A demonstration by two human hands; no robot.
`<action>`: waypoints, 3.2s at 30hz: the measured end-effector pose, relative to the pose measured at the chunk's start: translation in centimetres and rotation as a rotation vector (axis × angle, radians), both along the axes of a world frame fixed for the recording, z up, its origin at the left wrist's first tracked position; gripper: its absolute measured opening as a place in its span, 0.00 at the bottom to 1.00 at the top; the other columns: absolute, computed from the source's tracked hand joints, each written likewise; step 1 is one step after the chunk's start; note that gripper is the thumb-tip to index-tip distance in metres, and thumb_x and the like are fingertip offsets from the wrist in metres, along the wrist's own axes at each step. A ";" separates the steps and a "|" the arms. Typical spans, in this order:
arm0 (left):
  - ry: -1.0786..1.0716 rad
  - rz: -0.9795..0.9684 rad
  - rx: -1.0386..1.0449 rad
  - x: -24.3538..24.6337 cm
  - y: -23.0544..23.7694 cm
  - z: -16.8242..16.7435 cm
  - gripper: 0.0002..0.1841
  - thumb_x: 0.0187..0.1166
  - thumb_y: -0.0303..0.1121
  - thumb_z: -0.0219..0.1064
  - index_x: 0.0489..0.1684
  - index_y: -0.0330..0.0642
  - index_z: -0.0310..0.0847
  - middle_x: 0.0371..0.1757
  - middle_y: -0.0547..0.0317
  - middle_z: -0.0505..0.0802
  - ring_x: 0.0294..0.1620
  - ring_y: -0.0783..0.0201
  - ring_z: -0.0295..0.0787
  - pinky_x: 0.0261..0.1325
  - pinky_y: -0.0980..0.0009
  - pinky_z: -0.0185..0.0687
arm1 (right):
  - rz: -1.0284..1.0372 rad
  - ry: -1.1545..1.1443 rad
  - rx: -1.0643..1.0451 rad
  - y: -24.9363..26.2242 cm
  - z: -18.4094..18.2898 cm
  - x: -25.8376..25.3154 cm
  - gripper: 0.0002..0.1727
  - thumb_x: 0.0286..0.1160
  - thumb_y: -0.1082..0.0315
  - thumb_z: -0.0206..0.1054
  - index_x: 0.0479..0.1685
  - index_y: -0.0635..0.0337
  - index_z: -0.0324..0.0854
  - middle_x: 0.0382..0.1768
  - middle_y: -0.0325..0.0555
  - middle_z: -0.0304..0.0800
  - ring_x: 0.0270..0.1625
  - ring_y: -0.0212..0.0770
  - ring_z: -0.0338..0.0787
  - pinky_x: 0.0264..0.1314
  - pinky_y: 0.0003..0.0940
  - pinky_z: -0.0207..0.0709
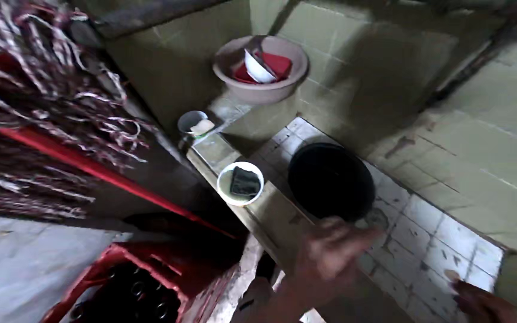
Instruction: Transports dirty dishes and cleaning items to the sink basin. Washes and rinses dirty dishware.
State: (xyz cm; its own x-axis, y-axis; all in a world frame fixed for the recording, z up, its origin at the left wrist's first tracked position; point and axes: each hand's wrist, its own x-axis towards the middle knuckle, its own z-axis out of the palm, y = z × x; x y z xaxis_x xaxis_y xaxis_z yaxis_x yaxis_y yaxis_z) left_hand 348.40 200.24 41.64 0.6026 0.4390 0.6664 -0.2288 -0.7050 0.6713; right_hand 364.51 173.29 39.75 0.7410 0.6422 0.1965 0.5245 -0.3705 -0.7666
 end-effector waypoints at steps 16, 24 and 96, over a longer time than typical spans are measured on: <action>0.697 0.625 -0.092 -8.3 28.3 0.5 0.31 0.74 0.21 0.71 0.81 0.32 0.71 0.79 0.36 0.79 0.83 0.34 0.69 0.83 0.37 0.63 | 0.607 -0.063 0.180 27.8 -0.9 -10.8 0.12 0.81 0.65 0.66 0.53 0.55 0.93 0.56 0.45 0.93 0.60 0.32 0.90 0.65 0.25 0.84; 0.964 0.584 -0.256 -6.4 37.8 -0.5 0.17 0.87 0.29 0.60 0.70 0.33 0.81 0.67 0.30 0.86 0.72 0.35 0.82 0.76 0.39 0.73 | 0.533 0.270 -0.028 22.2 -2.1 -6.3 0.14 0.84 0.72 0.62 0.58 0.71 0.87 0.57 0.60 0.91 0.58 0.45 0.92 0.64 0.38 0.86; 0.476 0.911 -0.700 -5.8 33.5 -2.9 0.27 0.75 0.41 0.78 0.66 0.31 0.79 0.55 0.34 0.91 0.60 0.36 0.86 0.64 0.35 0.76 | 0.467 0.663 -0.027 64.3 3.0 -11.2 0.12 0.77 0.77 0.59 0.52 0.71 0.83 0.53 0.62 0.85 0.58 0.53 0.84 0.60 0.54 0.77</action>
State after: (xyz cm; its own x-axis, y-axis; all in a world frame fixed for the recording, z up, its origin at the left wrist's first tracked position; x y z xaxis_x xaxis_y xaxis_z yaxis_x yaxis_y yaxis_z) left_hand 342.58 233.75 38.75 0.0095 0.9967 -0.0806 0.5247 0.0637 0.8489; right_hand 353.30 237.59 42.79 0.3523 0.9122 -0.2093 0.0692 -0.2484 -0.9662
